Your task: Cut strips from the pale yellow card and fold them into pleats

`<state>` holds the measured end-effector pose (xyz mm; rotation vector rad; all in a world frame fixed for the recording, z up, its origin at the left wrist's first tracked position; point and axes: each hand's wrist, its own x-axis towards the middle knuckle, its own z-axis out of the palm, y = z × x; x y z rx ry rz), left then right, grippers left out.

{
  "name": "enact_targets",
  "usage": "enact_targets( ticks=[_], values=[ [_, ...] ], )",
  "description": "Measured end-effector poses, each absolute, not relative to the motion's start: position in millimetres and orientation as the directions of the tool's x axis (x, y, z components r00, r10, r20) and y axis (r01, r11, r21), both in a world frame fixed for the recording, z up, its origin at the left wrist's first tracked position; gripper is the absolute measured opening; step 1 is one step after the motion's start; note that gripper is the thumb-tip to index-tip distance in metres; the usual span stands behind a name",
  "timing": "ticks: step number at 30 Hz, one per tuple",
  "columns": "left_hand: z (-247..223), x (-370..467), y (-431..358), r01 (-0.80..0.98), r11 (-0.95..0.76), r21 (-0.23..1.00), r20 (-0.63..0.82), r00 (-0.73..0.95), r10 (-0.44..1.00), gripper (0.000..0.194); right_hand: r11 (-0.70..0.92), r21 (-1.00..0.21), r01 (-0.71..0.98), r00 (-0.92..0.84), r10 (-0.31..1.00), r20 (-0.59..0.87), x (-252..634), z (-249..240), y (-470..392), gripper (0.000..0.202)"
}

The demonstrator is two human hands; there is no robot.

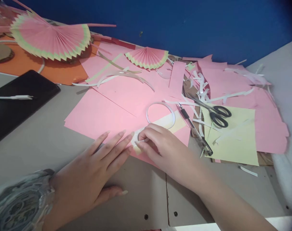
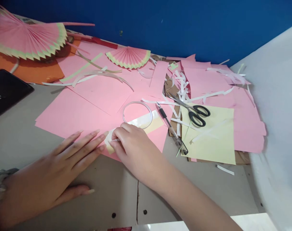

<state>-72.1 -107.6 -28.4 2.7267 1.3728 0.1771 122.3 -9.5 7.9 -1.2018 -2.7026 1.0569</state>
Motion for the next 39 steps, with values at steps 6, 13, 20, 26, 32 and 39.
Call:
enact_targets(
  ticks=[6,13,20,26,32,39],
  values=[
    [-29,-72,-108,0.8,-0.588,0.121,0.084,0.582,0.809,0.084,0.527,-0.498,0.689,-0.697,0.67,-0.256,120,9,-11,0.02],
    [-26,-69,-101,0.813,-0.548,0.197,0.07,0.546,0.835,0.086,0.594,-0.415,0.689,-0.708,0.675,-0.207,118,6,-16,0.02],
    [-27,-68,-100,0.805,-0.564,0.184,0.063,0.563,0.824,0.078,0.624,-0.319,0.714,-0.685,0.716,-0.133,122,-2,-22,0.023],
    [-28,-67,-101,0.808,-0.563,0.171,0.084,0.558,0.826,0.074,0.612,-0.252,0.75,-0.636,0.772,-0.017,123,-2,-28,0.022],
    [-30,-66,-101,0.802,-0.572,0.171,0.094,0.565,0.82,0.073,0.624,-0.242,0.743,-0.636,0.771,0.038,123,-1,-29,0.026],
    [-31,-66,-100,0.805,-0.57,0.166,0.104,0.561,0.822,0.075,0.598,-0.277,0.752,-0.596,0.797,0.1,129,9,-26,0.033]
  ],
)
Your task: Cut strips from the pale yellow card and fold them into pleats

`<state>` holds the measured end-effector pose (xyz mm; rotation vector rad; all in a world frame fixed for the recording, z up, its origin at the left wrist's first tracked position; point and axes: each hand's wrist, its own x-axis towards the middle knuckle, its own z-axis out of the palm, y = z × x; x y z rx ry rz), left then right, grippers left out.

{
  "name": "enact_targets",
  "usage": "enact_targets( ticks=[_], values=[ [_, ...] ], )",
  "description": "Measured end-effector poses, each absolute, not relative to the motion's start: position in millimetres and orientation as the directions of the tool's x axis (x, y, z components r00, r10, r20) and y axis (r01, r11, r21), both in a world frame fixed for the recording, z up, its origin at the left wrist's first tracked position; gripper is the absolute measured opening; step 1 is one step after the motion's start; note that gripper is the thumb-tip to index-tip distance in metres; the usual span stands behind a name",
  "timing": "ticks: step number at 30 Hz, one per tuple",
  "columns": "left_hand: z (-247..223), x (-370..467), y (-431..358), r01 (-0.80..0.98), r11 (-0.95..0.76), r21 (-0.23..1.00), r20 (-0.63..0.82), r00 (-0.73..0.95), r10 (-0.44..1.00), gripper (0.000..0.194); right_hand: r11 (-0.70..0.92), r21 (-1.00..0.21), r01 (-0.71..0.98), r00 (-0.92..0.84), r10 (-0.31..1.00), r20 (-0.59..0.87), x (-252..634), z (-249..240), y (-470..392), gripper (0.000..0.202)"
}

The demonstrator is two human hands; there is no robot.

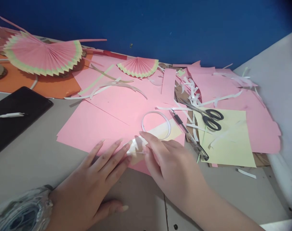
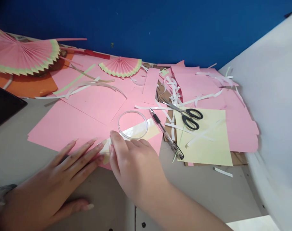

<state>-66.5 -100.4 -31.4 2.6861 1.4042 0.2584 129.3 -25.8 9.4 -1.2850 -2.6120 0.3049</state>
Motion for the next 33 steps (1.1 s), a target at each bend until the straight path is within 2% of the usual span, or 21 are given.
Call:
enact_targets(
  ticks=[7,11,15,19,23,27,30,33],
  values=[
    [-29,-66,-101,0.812,-0.562,0.157,0.104,0.552,0.827,0.072,0.298,-0.542,0.786,-0.474,0.853,-0.219,142,30,-21,0.036],
    [-29,-66,-101,0.815,-0.553,0.175,0.08,0.548,0.833,0.071,0.194,-0.654,0.732,-0.463,0.845,-0.268,150,33,-19,0.037],
    [-30,-67,-102,0.812,-0.557,0.174,0.074,0.553,0.83,0.072,0.132,-0.7,0.702,-0.475,0.819,-0.322,153,33,-18,0.038],
    [-31,-69,-102,0.81,-0.56,0.176,0.06,0.559,0.827,0.071,0.167,-0.693,0.702,-0.459,0.85,-0.259,155,34,-17,0.036],
    [-31,-70,-102,0.807,-0.565,0.172,0.058,0.564,0.824,0.071,0.294,-0.635,0.714,-0.492,0.856,-0.157,152,32,-14,0.032],
    [-31,-69,-102,0.813,-0.558,0.168,0.062,0.556,0.829,0.071,0.435,-0.523,0.733,-0.602,0.774,-0.199,143,25,-13,0.021],
    [-31,-67,-102,0.817,-0.551,0.169,0.061,0.549,0.833,0.072,0.467,-0.427,0.774,-0.597,0.763,-0.246,138,18,-14,0.015],
    [-32,-67,-102,0.815,-0.554,0.168,0.067,0.551,0.832,0.073,0.483,-0.388,0.785,-0.594,0.764,-0.251,135,11,-16,0.015]
  ],
)
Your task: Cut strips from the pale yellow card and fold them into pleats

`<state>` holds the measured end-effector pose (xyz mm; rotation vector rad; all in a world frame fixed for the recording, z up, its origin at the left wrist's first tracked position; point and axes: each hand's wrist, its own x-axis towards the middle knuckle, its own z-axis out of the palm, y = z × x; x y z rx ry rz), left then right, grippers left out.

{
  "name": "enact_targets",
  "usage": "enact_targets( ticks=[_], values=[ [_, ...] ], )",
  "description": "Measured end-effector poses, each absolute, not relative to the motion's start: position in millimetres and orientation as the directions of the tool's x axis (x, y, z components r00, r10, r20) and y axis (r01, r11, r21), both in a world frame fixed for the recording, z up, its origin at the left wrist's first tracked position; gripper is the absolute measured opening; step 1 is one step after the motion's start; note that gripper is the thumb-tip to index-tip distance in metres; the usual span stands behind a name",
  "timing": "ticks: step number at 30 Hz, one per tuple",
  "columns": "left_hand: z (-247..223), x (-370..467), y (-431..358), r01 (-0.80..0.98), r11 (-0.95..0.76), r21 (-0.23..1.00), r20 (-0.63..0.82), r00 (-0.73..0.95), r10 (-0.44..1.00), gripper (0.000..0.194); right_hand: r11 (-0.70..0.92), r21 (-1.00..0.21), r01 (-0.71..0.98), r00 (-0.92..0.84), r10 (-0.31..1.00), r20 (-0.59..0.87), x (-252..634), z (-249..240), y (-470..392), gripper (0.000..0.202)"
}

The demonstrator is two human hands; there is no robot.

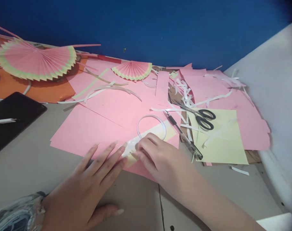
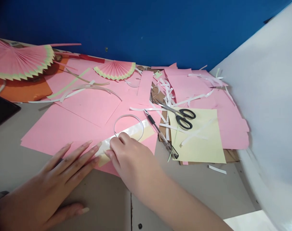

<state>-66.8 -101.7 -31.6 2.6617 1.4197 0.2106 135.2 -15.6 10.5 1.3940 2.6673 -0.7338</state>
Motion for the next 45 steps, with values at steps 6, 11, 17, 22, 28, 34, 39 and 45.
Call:
enact_targets(
  ticks=[6,11,17,22,28,34,39,45],
  values=[
    [-33,-69,-104,0.799,-0.575,0.177,0.089,0.569,0.818,0.073,0.5,-0.38,0.778,-0.587,0.794,-0.156,131,-1,-17,0.012],
    [-34,-71,-102,0.783,-0.589,0.199,0.089,0.584,0.807,0.074,0.514,-0.365,0.776,-0.58,0.809,-0.094,128,-5,-17,0.011],
    [-36,-71,-99,0.768,-0.6,0.224,0.09,0.597,0.797,0.076,0.583,-0.286,0.76,-0.61,0.793,-0.005,125,-9,-17,0.017],
    [-36,-71,-101,0.779,-0.583,0.229,0.058,0.587,0.807,0.076,0.619,-0.221,0.754,-0.626,0.779,0.045,125,-11,-18,0.014],
    [-35,-72,-99,0.766,-0.596,0.241,0.068,0.599,0.798,0.079,0.637,-0.207,0.743,-0.641,0.766,0.057,127,-16,-18,0.013],
    [-35,-71,-99,0.77,-0.584,0.257,0.074,0.587,0.806,0.077,0.632,-0.225,0.742,-0.635,0.77,0.07,126,-17,-17,0.016],
    [-34,-71,-100,0.77,-0.584,0.256,0.066,0.589,0.806,0.076,0.63,-0.225,0.744,-0.635,0.771,0.058,126,-16,-16,0.015],
    [-34,-72,-99,0.762,-0.602,0.239,0.085,0.601,0.794,0.075,0.622,-0.237,0.746,-0.632,0.774,0.043,127,-16,-16,0.016]
  ],
)
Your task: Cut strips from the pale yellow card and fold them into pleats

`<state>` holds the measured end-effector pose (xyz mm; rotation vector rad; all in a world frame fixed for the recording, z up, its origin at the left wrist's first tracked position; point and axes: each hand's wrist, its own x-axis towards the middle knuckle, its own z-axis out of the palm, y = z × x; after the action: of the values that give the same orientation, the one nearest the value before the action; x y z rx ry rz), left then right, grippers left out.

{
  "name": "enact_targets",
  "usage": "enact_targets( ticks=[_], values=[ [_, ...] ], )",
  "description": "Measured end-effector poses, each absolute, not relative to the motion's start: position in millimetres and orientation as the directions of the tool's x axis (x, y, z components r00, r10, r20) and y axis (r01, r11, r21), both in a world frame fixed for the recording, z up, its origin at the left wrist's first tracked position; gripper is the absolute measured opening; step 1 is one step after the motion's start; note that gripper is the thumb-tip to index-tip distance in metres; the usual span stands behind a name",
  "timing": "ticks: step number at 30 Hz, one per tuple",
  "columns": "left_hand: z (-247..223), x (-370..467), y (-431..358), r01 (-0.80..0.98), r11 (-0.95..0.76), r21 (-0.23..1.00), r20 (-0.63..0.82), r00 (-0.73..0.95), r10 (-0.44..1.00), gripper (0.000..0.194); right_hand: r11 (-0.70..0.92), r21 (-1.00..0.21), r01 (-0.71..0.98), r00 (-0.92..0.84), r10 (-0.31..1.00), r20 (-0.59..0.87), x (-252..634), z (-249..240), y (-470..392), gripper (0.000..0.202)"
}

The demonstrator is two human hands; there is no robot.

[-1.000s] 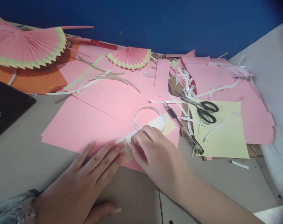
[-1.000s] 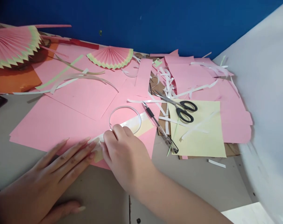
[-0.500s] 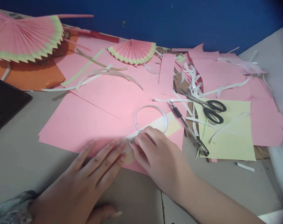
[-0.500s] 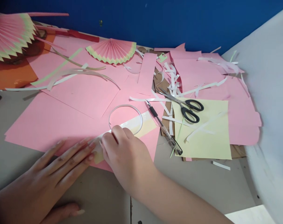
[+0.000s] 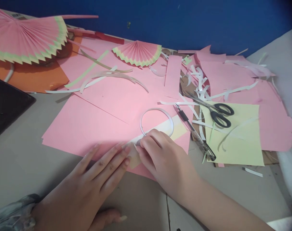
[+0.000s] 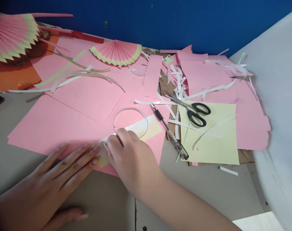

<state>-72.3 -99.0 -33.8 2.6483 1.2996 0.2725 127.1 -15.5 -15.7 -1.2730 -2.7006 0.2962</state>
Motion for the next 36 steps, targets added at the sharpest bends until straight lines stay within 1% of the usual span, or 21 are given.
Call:
enact_targets(
  ticks=[5,13,19,21,24,27,30,36],
  values=[
    [-35,-72,-100,0.752,-0.621,0.219,0.085,0.62,0.78,0.075,0.62,-0.245,0.746,-0.633,0.774,0.032,126,-16,-15,0.015],
    [-34,-71,-99,0.771,-0.587,0.246,0.072,0.589,0.805,0.074,0.614,-0.246,0.75,-0.63,0.776,0.017,125,-14,-14,0.014],
    [-31,-68,-91,0.77,-0.569,0.29,0.102,0.566,0.818,0.077,0.603,-0.256,0.756,-0.624,0.782,-0.001,125,-14,-15,0.012],
    [-29,-67,-88,0.771,-0.572,0.28,0.105,0.568,0.817,0.075,0.601,-0.267,0.753,-0.624,0.781,-0.003,125,-14,-15,0.01],
    [-28,-66,-85,0.769,-0.597,0.228,0.106,0.59,0.8,0.072,0.604,-0.275,0.748,-0.628,0.778,0.002,126,-15,-15,0.01],
    [-29,-68,-85,0.785,-0.583,0.209,0.079,0.581,0.81,0.073,0.607,-0.275,0.746,-0.626,0.78,0.023,126,-16,-15,0.012],
    [-29,-71,-86,0.777,-0.596,0.203,0.063,0.597,0.8,0.075,0.629,-0.239,0.74,-0.636,0.77,0.058,128,-16,-16,0.012],
    [-29,-73,-86,0.776,-0.6,0.192,0.05,0.603,0.796,0.078,0.667,-0.096,0.739,-0.66,0.745,0.095,132,-13,-16,0.014]
  ],
)
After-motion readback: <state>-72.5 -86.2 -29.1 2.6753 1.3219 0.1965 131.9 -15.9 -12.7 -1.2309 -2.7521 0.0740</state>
